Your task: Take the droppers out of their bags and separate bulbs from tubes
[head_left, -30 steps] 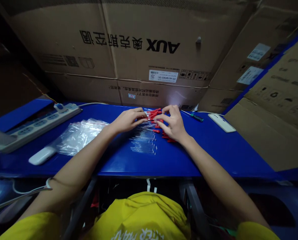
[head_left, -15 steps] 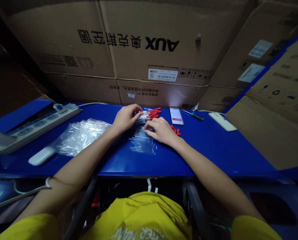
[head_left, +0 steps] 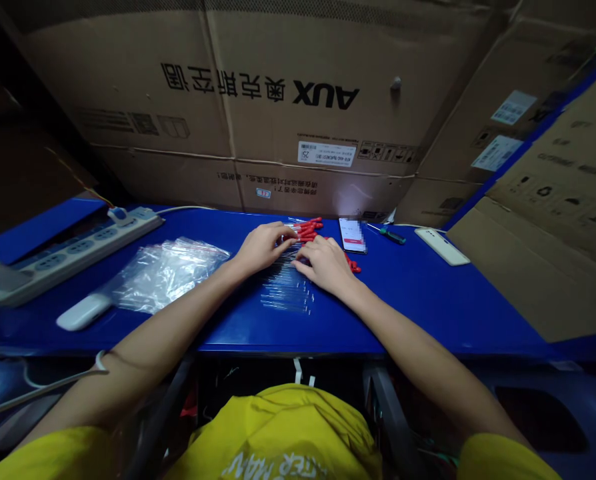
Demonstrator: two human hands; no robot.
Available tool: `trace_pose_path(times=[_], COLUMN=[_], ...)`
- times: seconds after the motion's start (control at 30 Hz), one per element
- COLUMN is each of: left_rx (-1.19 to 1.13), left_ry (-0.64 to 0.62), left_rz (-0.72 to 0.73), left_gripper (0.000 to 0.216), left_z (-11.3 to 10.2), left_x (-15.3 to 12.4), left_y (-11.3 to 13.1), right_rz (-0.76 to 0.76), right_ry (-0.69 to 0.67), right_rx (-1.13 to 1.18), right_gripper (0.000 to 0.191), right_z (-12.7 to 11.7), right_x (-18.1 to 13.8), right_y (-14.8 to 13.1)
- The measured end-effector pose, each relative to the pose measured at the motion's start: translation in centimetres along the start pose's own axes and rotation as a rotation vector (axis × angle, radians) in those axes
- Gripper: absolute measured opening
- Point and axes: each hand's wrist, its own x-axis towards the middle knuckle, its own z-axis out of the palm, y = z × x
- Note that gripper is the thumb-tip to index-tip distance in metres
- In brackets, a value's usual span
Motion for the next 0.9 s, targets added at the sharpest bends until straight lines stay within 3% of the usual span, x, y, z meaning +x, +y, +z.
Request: trace_pose_path(times=[0.1, 0.2, 0.33, 0.47, 0.57, 0.63, 0.7, 0.77, 0.9], left_rx=[-0.092, -0.229, -0.39, -0.311, -0.197, -0.183, -0.193, -0.188, -0.13], left_ry=[-0.022, -0.016, -0.023, -0.029, -0.047, -0.153, -0.296, -0.389, -0.381], left_rz=[0.01, -0.02, -0.038, -0.007, 0.137, 0.302, 0.436, 0.496, 0.486], left_gripper=[0.024, 0.035, 0.045, 0.049, 0.06, 0.058, 0.052, 0.051, 0.043], left_z=[0.4, 1.2, 2.0, 1.0, -0.8, -1.8, -2.3, -2.3, -1.2], left_x=[0.0, -0.1, -0.2, -0.3, -0.4, -0.5, -0.7, -1.0, -1.1], left_y=[0.3, 0.8, 1.6, 2.3, 2.8, 3.3, 4.0, 4.6, 4.9], right_rz=[0.072, 0.008, -0.072, -0.048, 0.082, 0.174, 0.25, 0.314, 0.387], right_ry=[0.091, 0.127, 0.099, 0.154, 0.264, 0.305, 0.265, 0.149, -0.121], right_rx=[0.034, 0.113, 0.206, 0.329, 0.383, 0.432, 0.459, 0.448, 0.45], right_gripper=[0.025, 0.04, 0.017, 0.011, 0.016, 0.022, 0.037, 0.036, 0.02], right_z=[-0.3, -0.7, -0.6, -1.3, -2.9, -4.1, -5.1, -5.6, -5.4], right_x=[0.0, -0.2, -0.3, -0.5, -1.0, -1.4, -1.9, -2.4, -3.1], right_y=[1.0, 2.1, 3.2, 4.8, 6.8, 8.3, 9.6, 10.4, 11.1])
